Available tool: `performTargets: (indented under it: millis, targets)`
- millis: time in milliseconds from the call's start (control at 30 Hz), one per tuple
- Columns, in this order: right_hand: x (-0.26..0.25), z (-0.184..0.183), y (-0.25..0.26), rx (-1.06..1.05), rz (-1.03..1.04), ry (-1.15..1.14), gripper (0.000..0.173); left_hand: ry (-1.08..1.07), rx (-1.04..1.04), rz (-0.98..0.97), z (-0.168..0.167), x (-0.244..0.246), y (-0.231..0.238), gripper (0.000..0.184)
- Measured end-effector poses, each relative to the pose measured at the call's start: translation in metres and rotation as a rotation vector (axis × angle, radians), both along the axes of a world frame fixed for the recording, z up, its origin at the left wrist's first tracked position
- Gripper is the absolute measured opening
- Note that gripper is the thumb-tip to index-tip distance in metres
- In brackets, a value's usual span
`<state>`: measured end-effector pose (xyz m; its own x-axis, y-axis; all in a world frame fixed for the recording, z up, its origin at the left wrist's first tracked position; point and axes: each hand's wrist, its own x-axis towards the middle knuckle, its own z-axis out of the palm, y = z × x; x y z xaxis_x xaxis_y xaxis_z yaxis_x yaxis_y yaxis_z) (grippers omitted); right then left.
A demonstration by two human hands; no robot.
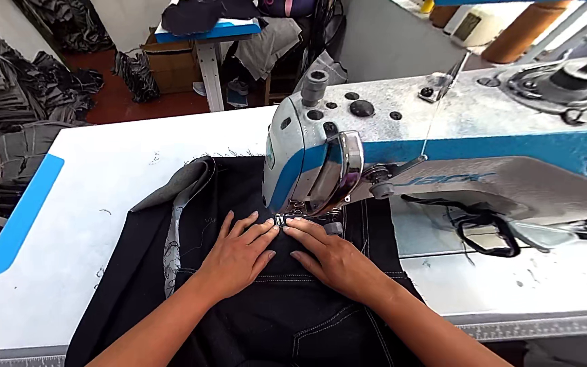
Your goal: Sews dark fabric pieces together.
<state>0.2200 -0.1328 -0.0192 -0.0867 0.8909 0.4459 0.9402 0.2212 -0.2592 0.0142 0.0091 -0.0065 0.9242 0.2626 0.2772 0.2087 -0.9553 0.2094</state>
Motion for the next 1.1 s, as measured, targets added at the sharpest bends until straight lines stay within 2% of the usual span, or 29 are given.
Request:
performTargets:
  millis: [333,433,567,767,867,1000,1100]
  targets:
    - [0.006,-0.002,0.005,0.039,0.000,0.022,0.039,-0.028,0.014,0.005,-0.003,0.004,0.006,0.046]
    - [0.010,0.004,0.004,0.072,-0.020,0.219,0.039,-0.026,0.002,0.008,-0.002,0.004,0.006,0.045]
    - [0.015,0.020,0.005,0.094,-0.117,0.503,0.052,-0.052,-0.015,0.010,-0.004,0.004,0.005,0.045]
    - [0.016,0.020,0.014,0.106,-0.206,0.425,0.051,-0.091,0.007,0.001,-0.007,0.004,0.006,0.045]
    - [0.018,0.016,0.015,0.122,-0.186,0.466,0.052,-0.076,0.023,-0.001,-0.007,0.005,0.006,0.045]
    - [0.025,0.015,0.009,0.156,-0.085,0.806,0.057,-0.054,0.045,0.014,-0.005,0.005,0.006,0.045]
    - [0.027,0.014,0.004,0.251,-0.145,1.128,0.060,0.089,0.035,0.215,0.018,-0.011,-0.019,0.049]
